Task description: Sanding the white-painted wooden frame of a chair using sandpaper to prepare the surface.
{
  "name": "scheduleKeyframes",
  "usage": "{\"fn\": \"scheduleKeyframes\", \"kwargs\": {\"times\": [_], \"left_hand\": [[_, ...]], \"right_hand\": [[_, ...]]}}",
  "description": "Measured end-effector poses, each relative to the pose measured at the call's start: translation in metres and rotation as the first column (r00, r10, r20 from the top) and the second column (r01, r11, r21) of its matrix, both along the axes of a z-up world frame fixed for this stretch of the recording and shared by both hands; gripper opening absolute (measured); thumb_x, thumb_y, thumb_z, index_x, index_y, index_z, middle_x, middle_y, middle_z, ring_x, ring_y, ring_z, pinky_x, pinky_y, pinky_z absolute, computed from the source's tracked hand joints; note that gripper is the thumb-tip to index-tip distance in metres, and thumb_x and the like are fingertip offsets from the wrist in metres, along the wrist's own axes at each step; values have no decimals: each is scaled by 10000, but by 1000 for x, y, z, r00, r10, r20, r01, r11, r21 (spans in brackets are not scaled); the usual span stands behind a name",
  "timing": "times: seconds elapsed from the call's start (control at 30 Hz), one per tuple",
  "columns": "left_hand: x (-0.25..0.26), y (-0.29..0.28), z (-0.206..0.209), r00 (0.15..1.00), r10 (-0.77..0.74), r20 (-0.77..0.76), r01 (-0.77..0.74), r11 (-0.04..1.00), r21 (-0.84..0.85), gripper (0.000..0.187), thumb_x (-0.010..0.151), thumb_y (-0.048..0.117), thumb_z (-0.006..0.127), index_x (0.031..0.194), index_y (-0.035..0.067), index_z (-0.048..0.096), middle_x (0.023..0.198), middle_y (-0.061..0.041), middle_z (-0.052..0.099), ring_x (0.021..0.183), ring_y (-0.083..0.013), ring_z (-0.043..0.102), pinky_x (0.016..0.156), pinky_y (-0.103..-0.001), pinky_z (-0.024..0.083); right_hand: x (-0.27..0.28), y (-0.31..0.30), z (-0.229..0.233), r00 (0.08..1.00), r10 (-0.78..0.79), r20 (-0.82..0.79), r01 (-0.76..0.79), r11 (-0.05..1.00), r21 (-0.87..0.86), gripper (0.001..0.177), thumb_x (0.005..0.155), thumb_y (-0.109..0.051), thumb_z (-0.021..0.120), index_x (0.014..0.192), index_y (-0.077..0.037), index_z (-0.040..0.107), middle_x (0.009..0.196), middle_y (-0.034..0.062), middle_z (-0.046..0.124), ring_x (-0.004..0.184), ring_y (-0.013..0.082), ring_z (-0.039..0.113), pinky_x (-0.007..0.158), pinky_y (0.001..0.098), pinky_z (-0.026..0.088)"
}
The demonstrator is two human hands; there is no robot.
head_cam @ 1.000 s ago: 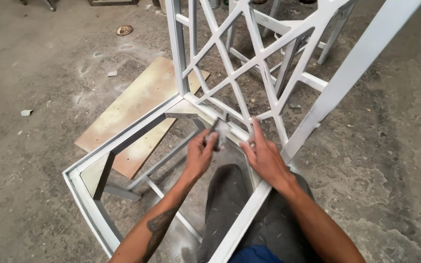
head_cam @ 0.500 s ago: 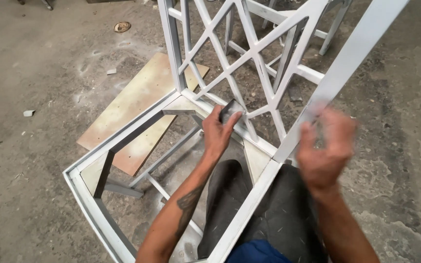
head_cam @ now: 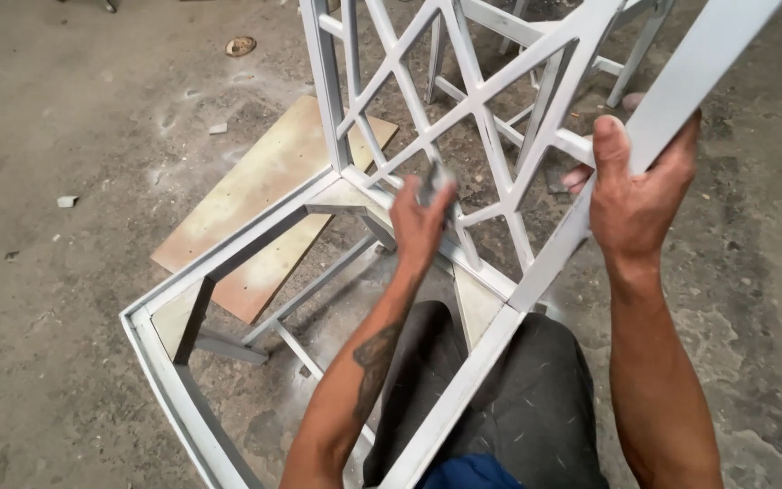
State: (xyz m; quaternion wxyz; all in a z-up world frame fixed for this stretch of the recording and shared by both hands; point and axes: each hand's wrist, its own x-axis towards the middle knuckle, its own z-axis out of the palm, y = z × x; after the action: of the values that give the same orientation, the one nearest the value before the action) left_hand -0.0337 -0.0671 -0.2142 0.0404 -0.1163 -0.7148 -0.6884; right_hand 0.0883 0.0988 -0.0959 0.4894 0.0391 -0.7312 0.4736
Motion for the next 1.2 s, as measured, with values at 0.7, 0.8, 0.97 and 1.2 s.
{"fn": "scheduleKeyframes", "kwargs": {"times": [0.7,0.8,0.97,1.2], "left_hand": [[1,-9,-29,972,-174,-158,119,944,-309,454,924,530,635,1048,94,604,678,-47,711,434,-100,597,363,-231,534],[-1,-10,2,999,-21,-42,16,993,-113,397,905,395,703,1046,38,601,1044,-204,751,580,-193,734,417,-263,644],[35,-4,21,926,-223,304,111,932,345,361,960,242,674,1206,50,493,913,-214,704,472,-182,622,338,-233,506],[57,11,-17,962,19,-274,-69,983,-172,338,992,429,585,1214,194,685,1303,-152,391,1060,-254,490,717,-349,663]], "right_hand": [[2,-4,-2,999,7,-33,-7,1000,-12,295,1200,-141,565,1336,45,381,1066,146,401,704,264,624,603,350,669],[1,-4,-2,999,14,-36,-14,1000,-10,284,1202,-129,560,1336,49,383,1059,144,397,696,274,634,594,355,672],[0,-2,-7,1000,8,-23,-9,1000,-22,280,1215,-133,550,1357,23,366,1089,157,423,681,275,643,602,356,670],[2,-5,-6,1000,16,-10,-17,999,-51,326,1214,-161,558,1417,-14,350,1101,142,392,727,263,641,614,344,670]]}}
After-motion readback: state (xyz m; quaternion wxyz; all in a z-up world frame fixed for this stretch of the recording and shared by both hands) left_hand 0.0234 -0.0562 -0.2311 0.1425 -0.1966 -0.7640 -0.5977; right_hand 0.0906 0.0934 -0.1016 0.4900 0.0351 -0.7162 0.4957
